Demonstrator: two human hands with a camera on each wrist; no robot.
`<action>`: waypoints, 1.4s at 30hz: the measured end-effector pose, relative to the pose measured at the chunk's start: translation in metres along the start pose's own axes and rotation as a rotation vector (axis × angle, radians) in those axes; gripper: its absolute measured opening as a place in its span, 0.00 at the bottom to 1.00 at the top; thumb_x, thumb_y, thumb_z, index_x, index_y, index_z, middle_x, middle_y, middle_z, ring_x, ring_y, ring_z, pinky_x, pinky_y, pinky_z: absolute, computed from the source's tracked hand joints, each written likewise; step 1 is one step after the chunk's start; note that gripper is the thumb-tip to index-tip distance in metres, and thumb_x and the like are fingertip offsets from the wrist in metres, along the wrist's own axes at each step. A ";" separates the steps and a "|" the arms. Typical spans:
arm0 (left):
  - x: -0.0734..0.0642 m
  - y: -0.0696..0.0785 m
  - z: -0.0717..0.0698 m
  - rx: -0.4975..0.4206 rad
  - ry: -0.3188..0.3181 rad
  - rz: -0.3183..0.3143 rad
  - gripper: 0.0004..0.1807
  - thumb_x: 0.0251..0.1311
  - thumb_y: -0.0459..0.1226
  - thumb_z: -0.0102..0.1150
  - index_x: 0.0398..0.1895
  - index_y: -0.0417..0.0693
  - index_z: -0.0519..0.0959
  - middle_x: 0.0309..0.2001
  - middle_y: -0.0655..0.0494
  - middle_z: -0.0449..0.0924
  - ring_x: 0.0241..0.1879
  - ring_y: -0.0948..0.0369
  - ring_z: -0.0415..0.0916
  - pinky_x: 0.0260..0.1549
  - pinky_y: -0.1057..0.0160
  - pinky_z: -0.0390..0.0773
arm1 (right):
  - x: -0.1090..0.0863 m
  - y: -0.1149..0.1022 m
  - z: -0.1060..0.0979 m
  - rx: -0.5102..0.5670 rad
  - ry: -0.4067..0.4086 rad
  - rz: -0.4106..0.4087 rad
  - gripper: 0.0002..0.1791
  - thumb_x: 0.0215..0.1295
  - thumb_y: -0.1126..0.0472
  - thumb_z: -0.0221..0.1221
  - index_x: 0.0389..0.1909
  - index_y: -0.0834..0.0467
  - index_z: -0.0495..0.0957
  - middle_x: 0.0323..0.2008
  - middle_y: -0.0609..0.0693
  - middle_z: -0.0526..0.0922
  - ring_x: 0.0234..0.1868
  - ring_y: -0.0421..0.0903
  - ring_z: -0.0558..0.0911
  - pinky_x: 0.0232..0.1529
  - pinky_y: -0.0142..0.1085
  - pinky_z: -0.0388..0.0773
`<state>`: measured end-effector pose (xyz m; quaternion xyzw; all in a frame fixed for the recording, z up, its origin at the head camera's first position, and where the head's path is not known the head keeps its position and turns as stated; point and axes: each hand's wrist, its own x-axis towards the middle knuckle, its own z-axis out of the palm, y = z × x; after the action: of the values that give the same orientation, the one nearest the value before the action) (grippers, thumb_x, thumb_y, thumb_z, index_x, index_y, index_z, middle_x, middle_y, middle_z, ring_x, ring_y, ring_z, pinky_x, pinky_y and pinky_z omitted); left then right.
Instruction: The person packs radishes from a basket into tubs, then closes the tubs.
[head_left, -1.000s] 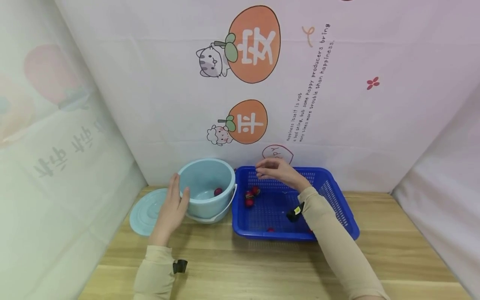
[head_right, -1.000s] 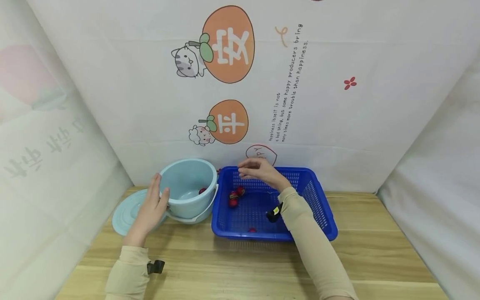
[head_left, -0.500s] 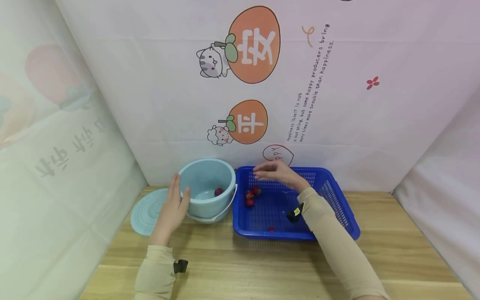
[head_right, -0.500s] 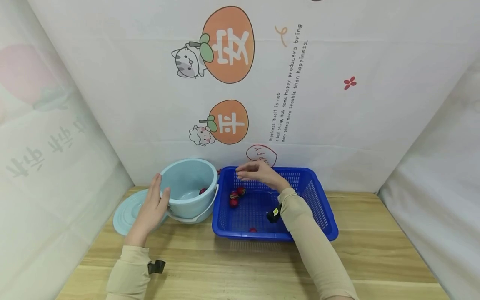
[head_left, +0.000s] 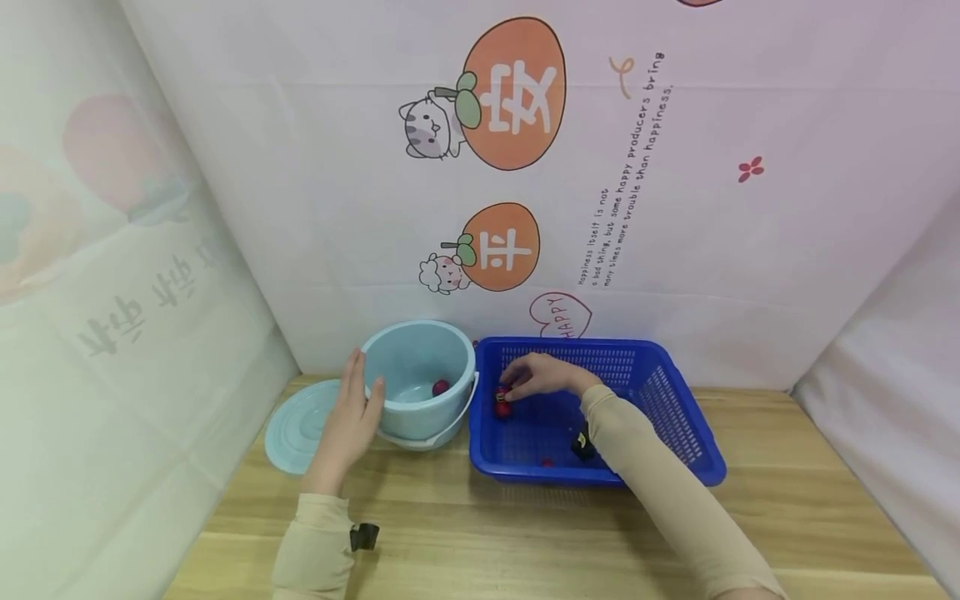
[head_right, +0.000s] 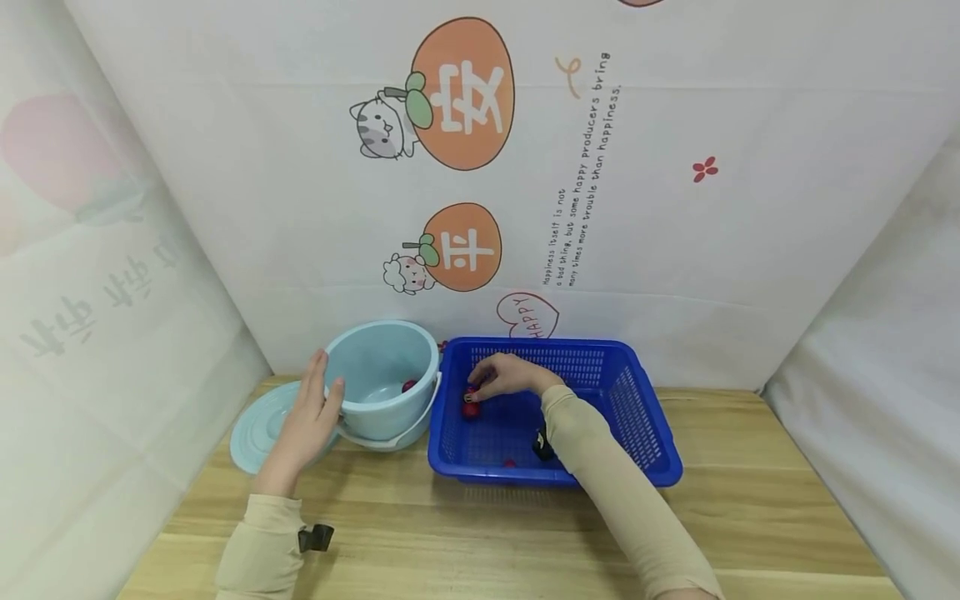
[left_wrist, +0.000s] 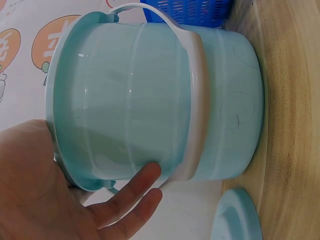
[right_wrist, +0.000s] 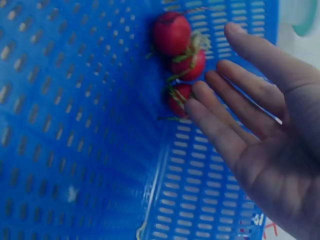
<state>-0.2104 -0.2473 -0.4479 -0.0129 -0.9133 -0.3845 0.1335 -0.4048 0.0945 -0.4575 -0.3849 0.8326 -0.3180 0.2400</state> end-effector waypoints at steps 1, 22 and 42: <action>0.000 0.000 0.000 0.001 0.003 0.002 0.40 0.86 0.55 0.30 0.87 0.40 0.39 0.87 0.46 0.32 0.80 0.37 0.49 0.73 0.31 0.57 | 0.001 0.000 0.001 -0.010 -0.004 0.001 0.24 0.69 0.58 0.71 0.62 0.65 0.82 0.58 0.58 0.86 0.57 0.52 0.86 0.59 0.44 0.84; 0.003 0.000 -0.001 -0.016 0.005 0.003 0.39 0.86 0.53 0.31 0.87 0.42 0.38 0.87 0.48 0.32 0.73 0.34 0.64 0.70 0.29 0.62 | 0.012 -0.005 0.015 -0.205 -0.044 0.045 0.25 0.70 0.56 0.71 0.65 0.59 0.82 0.57 0.53 0.86 0.54 0.47 0.85 0.59 0.46 0.83; 0.002 -0.003 0.003 -0.009 0.010 -0.006 0.39 0.86 0.54 0.30 0.87 0.41 0.39 0.87 0.47 0.32 0.72 0.34 0.65 0.69 0.28 0.63 | 0.016 -0.005 0.020 -0.172 0.010 0.045 0.14 0.73 0.59 0.68 0.55 0.59 0.86 0.49 0.51 0.88 0.49 0.45 0.86 0.55 0.43 0.84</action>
<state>-0.2131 -0.2476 -0.4516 -0.0090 -0.9109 -0.3892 0.1369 -0.3988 0.0722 -0.4700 -0.3836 0.8664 -0.2416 0.2091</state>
